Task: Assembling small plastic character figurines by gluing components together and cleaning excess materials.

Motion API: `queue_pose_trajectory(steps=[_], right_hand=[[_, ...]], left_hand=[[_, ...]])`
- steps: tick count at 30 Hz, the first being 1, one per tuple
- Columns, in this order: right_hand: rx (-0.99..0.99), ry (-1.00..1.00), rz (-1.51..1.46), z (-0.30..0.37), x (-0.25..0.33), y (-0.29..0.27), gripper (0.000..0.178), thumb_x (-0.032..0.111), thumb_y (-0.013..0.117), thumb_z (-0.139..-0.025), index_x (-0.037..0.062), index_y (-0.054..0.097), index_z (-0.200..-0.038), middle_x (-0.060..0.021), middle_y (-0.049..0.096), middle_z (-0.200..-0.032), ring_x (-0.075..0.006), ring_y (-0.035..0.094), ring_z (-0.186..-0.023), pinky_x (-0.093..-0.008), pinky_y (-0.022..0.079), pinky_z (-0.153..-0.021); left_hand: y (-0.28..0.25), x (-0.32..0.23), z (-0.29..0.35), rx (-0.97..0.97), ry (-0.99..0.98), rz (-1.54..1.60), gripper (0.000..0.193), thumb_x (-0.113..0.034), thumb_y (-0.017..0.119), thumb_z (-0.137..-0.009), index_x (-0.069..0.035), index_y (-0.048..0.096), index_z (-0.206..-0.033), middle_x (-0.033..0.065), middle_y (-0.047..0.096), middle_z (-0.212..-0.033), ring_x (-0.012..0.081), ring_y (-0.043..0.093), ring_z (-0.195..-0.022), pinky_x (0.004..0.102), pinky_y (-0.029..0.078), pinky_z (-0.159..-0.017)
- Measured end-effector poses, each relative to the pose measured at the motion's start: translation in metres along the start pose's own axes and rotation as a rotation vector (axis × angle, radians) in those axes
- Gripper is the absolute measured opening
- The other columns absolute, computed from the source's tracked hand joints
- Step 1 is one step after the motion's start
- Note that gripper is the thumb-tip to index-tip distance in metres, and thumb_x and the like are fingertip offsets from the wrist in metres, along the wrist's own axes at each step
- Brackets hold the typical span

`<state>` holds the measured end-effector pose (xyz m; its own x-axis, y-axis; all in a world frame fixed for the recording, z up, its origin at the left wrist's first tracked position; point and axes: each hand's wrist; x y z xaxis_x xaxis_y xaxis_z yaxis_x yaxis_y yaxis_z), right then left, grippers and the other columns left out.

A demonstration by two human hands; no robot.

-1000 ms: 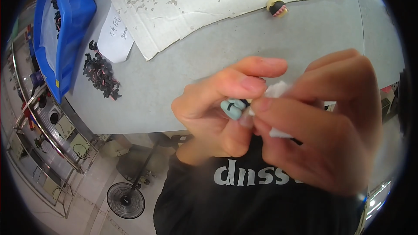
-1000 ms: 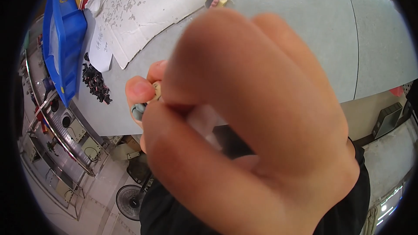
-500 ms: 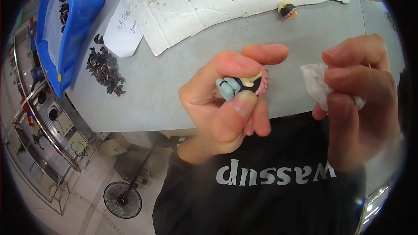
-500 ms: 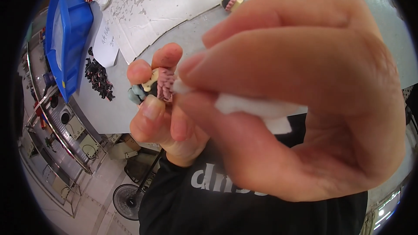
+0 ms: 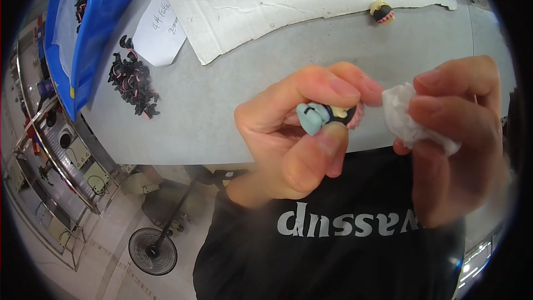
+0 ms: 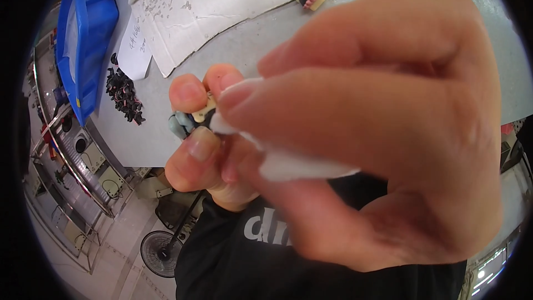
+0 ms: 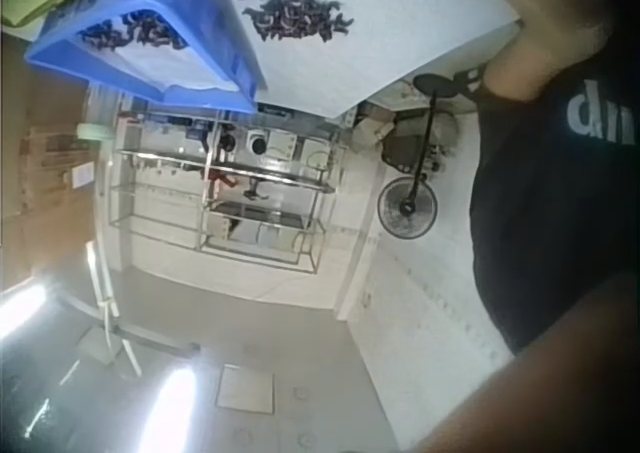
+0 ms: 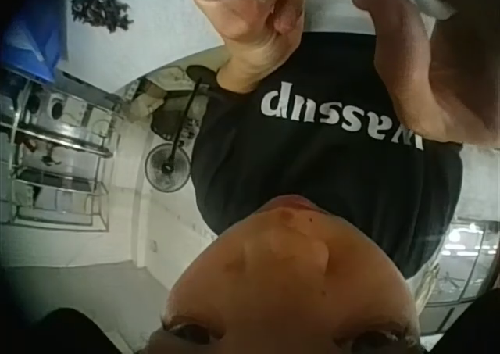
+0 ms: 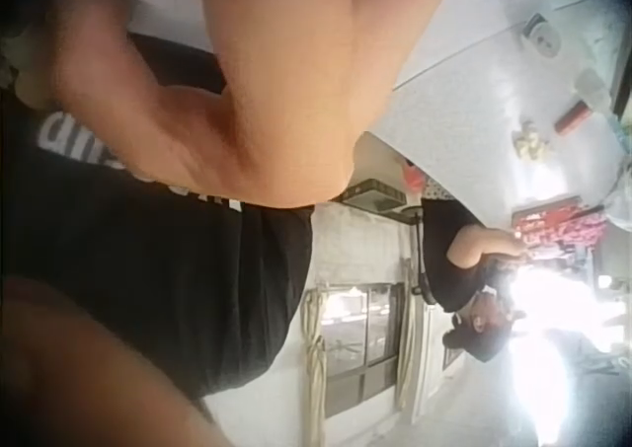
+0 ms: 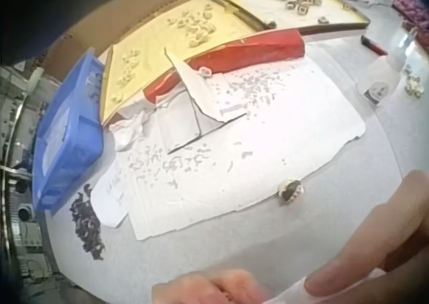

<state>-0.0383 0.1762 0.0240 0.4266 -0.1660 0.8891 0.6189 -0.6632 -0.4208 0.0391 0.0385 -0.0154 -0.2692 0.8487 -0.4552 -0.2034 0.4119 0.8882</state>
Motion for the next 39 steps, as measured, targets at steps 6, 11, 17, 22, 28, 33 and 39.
queue_pose_trajectory(steps=[6,11,17,22,28,33,39], right_hand=[[0.003,0.017,0.238,0.005,0.008,0.005,0.026,0.005,0.055,-0.075,0.0038,0.049,-0.1,-0.0148,0.043,-0.097,-0.0137,0.051,-0.066,-0.0214,0.043,-0.053],[0.174,-0.122,0.303,-0.006,0.018,-0.014,0.037,0.0,0.063,-0.057,0.0041,0.054,-0.093,-0.0078,0.048,-0.086,-0.0191,0.051,-0.07,-0.0265,0.044,-0.058],[0.115,-0.228,0.355,-0.011,0.013,0.001,0.041,-0.005,0.063,-0.052,0.0007,0.056,-0.092,-0.0104,0.049,-0.087,-0.0214,0.051,-0.071,-0.0275,0.044,-0.057],[0.001,-0.289,0.416,-0.007,0.007,0.009,0.041,-0.009,0.061,-0.052,-0.0028,0.057,-0.093,-0.0147,0.049,-0.091,-0.0223,0.052,-0.071,-0.0272,0.044,-0.055],[-0.159,-0.218,0.352,-0.003,-0.007,0.005,0.039,-0.014,0.057,-0.055,-0.0057,0.056,-0.093,-0.0165,0.05,-0.092,-0.0226,0.052,-0.073,-0.0269,0.045,-0.056],[-0.133,-0.186,0.393,0.004,-0.001,-0.007,0.036,-0.012,0.058,-0.06,-0.0018,0.056,-0.094,-0.0153,0.049,-0.093,-0.0218,0.052,-0.074,-0.0262,0.044,-0.056],[-0.178,-0.151,0.221,0.005,-0.007,-0.007,0.033,-0.012,0.054,-0.065,-0.0015,0.054,-0.097,-0.0157,0.048,-0.093,-0.0194,0.051,-0.073,-0.0234,0.044,-0.055]], left_hand=[[0.002,-0.01,-0.004,0.003,-0.044,-0.366,0.024,0.01,0.044,-0.068,0.011,0.051,-0.09,0.0235,0.055,-0.086,0.0112,0.047,-0.059,0.0224,0.041,-0.055],[0.001,-0.001,-0.007,0.086,0.047,-0.398,0.023,0.012,0.043,-0.064,0.014,0.052,-0.085,0.0211,0.056,-0.082,0.0187,0.052,-0.068,0.0273,0.043,-0.063],[0.007,0.002,0.0,-0.14,0.054,-0.247,0.029,0.013,0.042,-0.059,0.015,0.053,-0.086,0.0184,0.057,-0.081,0.0267,0.055,-0.082,0.0366,0.044,-0.076],[0.002,0.001,-0.004,0.065,0.038,-0.719,0.019,-0.011,0.049,-0.072,-0.001,0.048,-0.088,0.0176,0.053,-0.084,0.0193,0.05,-0.069,0.0281,0.042,-0.061],[0.011,-0.007,-0.003,-0.128,-0.086,-0.68,0.019,-0.009,0.048,-0.072,-0.001,0.047,-0.089,0.0198,0.05,-0.095,0.0175,0.049,-0.065,0.0281,0.044,-0.059],[0.01,-0.007,0.001,-0.077,-0.029,-0.417,0.026,0.005,0.046,-0.07,0.008,0.054,-0.095,0.0234,0.056,-0.091,0.0086,0.046,-0.055,0.0203,0.04,-0.051],[0.003,-0.004,0.001,0.005,0.013,-0.5,0.03,0.008,0.048,-0.071,0.007,0.052,-0.101,0.0271,0.055,-0.097,0.0058,0.046,-0.046,0.0168,0.039,-0.038]])
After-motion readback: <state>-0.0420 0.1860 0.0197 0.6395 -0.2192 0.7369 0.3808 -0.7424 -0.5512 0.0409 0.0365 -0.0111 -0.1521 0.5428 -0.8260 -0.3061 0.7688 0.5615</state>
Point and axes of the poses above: each hand's wrist, its own z-axis away from the middle knuckle, its own y-axis out of the palm, x = y × z
